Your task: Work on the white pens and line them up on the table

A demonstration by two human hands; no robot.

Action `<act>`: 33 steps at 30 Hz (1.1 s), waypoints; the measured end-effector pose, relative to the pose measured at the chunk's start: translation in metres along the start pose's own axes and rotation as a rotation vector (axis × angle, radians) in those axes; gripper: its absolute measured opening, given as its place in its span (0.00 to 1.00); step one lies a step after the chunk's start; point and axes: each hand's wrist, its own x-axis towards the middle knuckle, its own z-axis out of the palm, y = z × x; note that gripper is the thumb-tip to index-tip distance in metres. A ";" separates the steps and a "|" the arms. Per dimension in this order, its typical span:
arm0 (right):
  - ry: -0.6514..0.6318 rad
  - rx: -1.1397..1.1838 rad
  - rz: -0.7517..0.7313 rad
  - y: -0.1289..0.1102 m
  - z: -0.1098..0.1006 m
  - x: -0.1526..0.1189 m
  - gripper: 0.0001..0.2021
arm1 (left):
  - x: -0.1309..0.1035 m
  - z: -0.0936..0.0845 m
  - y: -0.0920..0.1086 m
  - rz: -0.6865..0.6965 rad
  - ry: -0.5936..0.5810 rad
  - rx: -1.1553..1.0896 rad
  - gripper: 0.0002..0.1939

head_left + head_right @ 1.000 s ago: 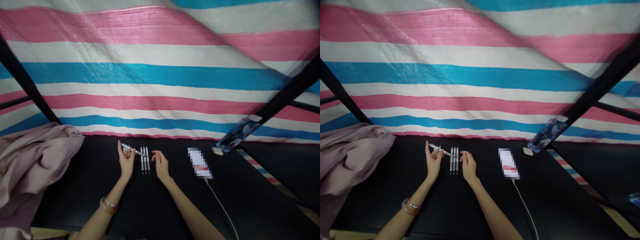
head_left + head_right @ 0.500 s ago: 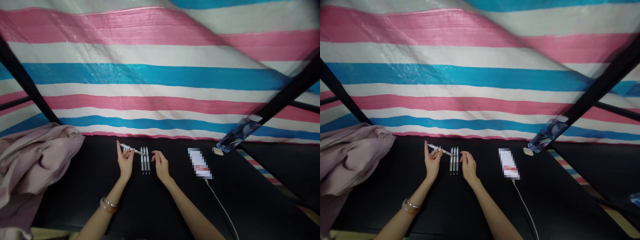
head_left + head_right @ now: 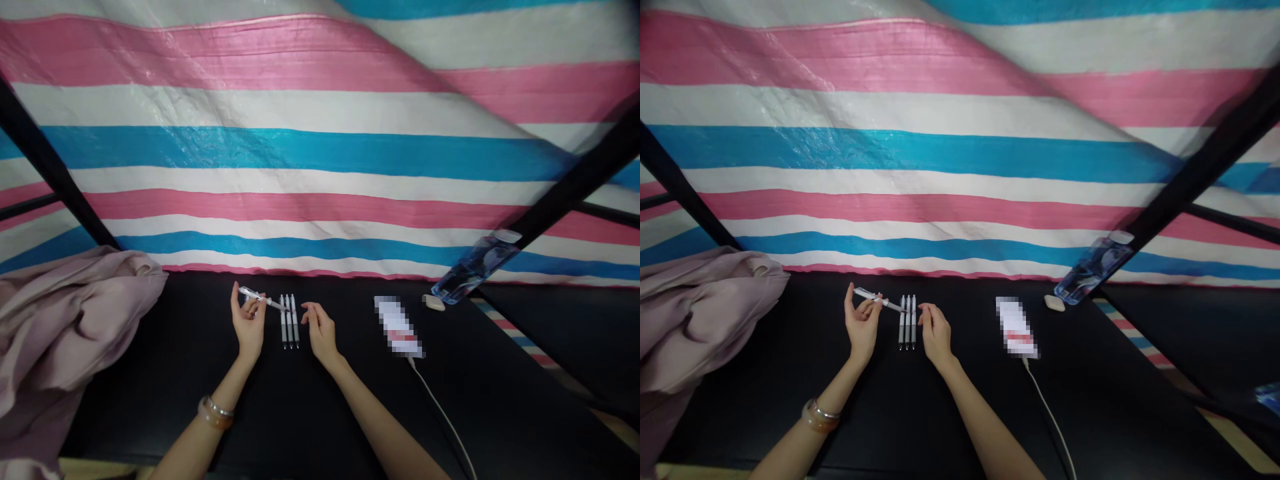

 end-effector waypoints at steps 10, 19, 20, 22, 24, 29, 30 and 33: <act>0.006 -0.008 -0.018 0.000 0.000 -0.001 0.18 | -0.002 0.002 0.001 0.030 0.005 0.011 0.40; 0.009 -0.018 -0.010 -0.002 -0.001 0.000 0.17 | -0.001 0.002 0.003 0.050 0.021 -0.019 0.41; 0.012 -0.019 -0.014 -0.002 -0.001 0.000 0.17 | -0.001 0.002 0.002 0.052 0.021 -0.017 0.40; 0.014 -0.021 -0.022 -0.002 -0.001 0.000 0.17 | -0.001 0.002 0.001 0.054 0.011 -0.013 0.39; 0.007 -0.020 -0.021 -0.003 -0.001 0.000 0.16 | -0.001 0.002 0.000 0.044 -0.007 -0.016 0.38; -0.002 -0.022 -0.010 -0.003 -0.001 0.000 0.15 | -0.001 0.001 0.001 0.046 0.004 -0.016 0.38; 0.001 -0.023 -0.012 -0.003 -0.001 -0.001 0.15 | 0.000 0.001 0.001 0.049 0.018 -0.012 0.38; 0.015 -0.024 -0.026 -0.002 -0.001 -0.001 0.14 | 0.001 -0.001 -0.001 0.061 0.053 -0.007 0.37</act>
